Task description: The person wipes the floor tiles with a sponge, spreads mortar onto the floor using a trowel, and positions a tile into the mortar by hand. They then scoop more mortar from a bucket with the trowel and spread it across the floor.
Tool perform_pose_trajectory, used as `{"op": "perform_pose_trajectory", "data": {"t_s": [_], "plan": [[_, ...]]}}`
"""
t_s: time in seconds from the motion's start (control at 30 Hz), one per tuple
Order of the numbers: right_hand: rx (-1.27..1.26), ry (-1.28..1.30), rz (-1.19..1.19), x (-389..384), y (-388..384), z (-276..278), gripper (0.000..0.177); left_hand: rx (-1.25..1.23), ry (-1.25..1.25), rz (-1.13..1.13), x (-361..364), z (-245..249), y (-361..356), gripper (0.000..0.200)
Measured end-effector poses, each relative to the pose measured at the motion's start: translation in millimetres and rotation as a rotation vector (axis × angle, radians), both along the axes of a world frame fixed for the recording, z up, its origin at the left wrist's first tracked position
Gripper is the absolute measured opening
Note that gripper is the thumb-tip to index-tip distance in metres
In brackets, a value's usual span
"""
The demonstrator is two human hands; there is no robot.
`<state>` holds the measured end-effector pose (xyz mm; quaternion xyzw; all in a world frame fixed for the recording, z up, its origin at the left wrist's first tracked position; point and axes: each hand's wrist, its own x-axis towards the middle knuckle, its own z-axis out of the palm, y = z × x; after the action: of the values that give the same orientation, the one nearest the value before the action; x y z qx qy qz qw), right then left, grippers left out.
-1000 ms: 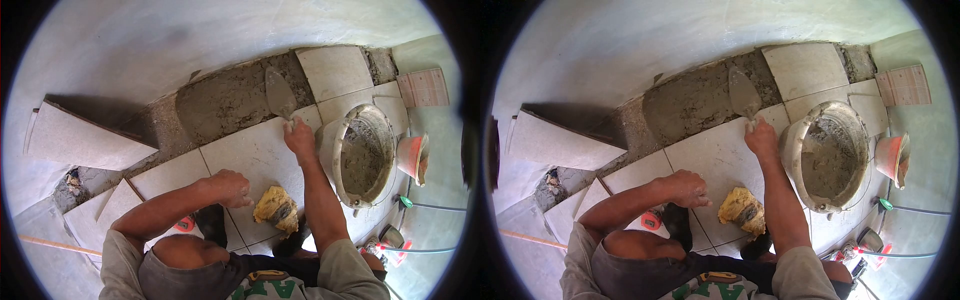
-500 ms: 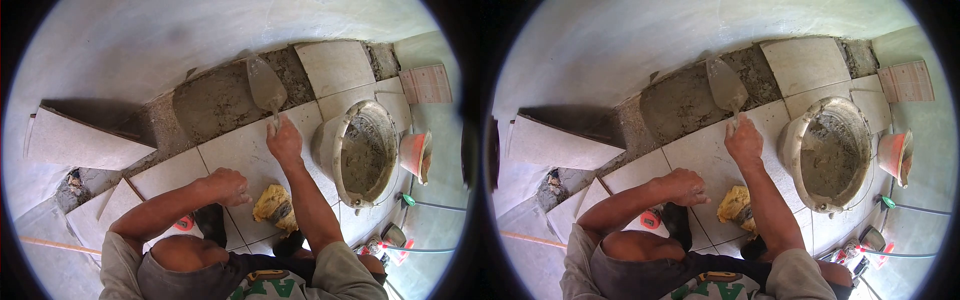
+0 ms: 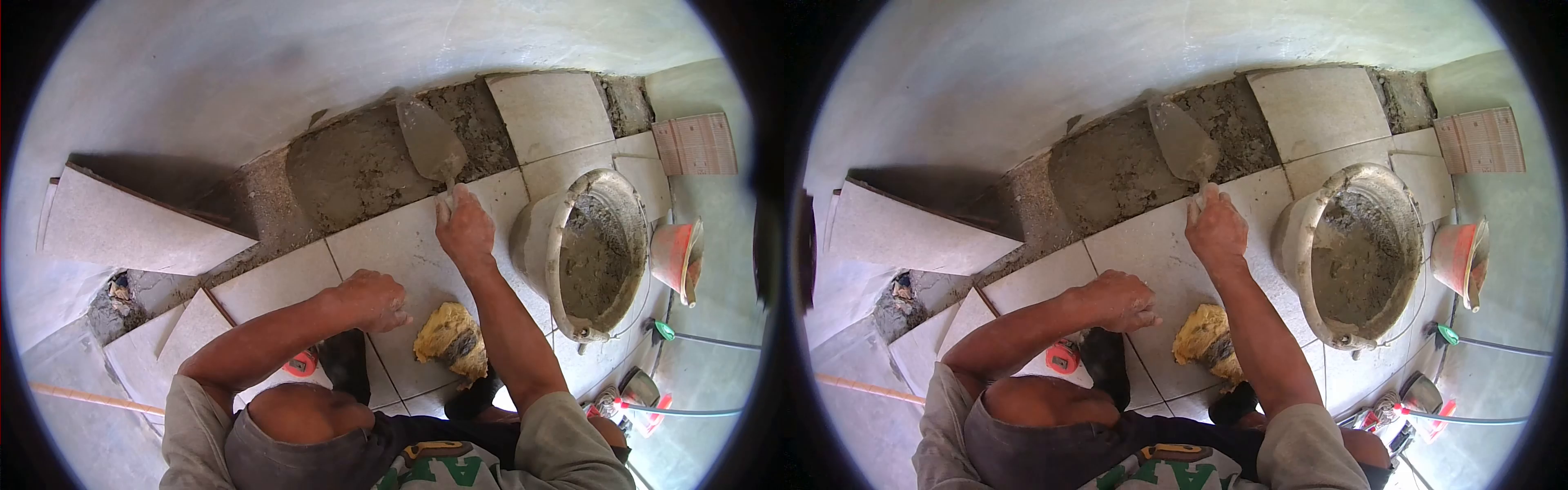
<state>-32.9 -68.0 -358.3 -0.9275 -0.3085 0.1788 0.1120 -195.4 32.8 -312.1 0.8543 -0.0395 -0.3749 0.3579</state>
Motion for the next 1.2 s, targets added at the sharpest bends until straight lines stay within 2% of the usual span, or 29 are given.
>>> {"op": "perform_pose_trajectory", "data": {"t_s": [0.17,0.23,0.53,0.7,0.8,0.87,0.9,0.97,1.1,1.17,1.2], "plan": [[-0.104,0.004,0.028,1.3,2.5,5.4,0.034,0.058,-0.077,0.150,1.9,-11.3,3.4,0.032],[-0.109,0.005,0.033,-2.1,2.4,8.1,0.034,0.143,-0.144,0.348,3.1,-16.5,5.3,0.028],[-0.071,-0.045,0.060,-7.0,0.1,2.8,0.033,0.184,-0.262,0.706,11.3,-27.4,30.1,0.027],[-0.036,0.051,0.019,-14.1,1.0,6.3,0.031,0.190,-0.204,0.795,13.8,-33.6,36.4,0.027],[0.012,0.088,0.082,-15.3,-1.0,8.9,0.032,0.193,-0.184,0.858,14.2,-37.7,40.6,0.027],[-0.020,0.072,-0.008,-13.7,1.1,9.4,0.033,0.181,-0.192,0.892,15.6,-40.9,43.6,0.026],[-0.020,0.073,-0.006,-13.0,0.3,6.9,0.033,0.191,-0.216,0.898,16.8,-43.0,44.7,0.026],[0.068,-0.090,0.040,-13.1,-3.7,0.0,0.033,0.201,-0.238,0.903,19.2,-44.4,46.0,0.025],[0.100,-0.101,0.086,-17.0,0.5,0.5,0.034,0.206,-0.244,0.917,25.7,-48.8,46.3,0.025],[0.029,0.185,0.042,-18.3,4.0,7.9,0.036,0.219,-0.244,0.917,23.9,-52.5,46.6,0.025],[0.028,0.191,0.045,-20.9,4.4,9.9,0.036,0.202,-0.246,0.944,23.1,-51.7,47.5,0.025]]}}
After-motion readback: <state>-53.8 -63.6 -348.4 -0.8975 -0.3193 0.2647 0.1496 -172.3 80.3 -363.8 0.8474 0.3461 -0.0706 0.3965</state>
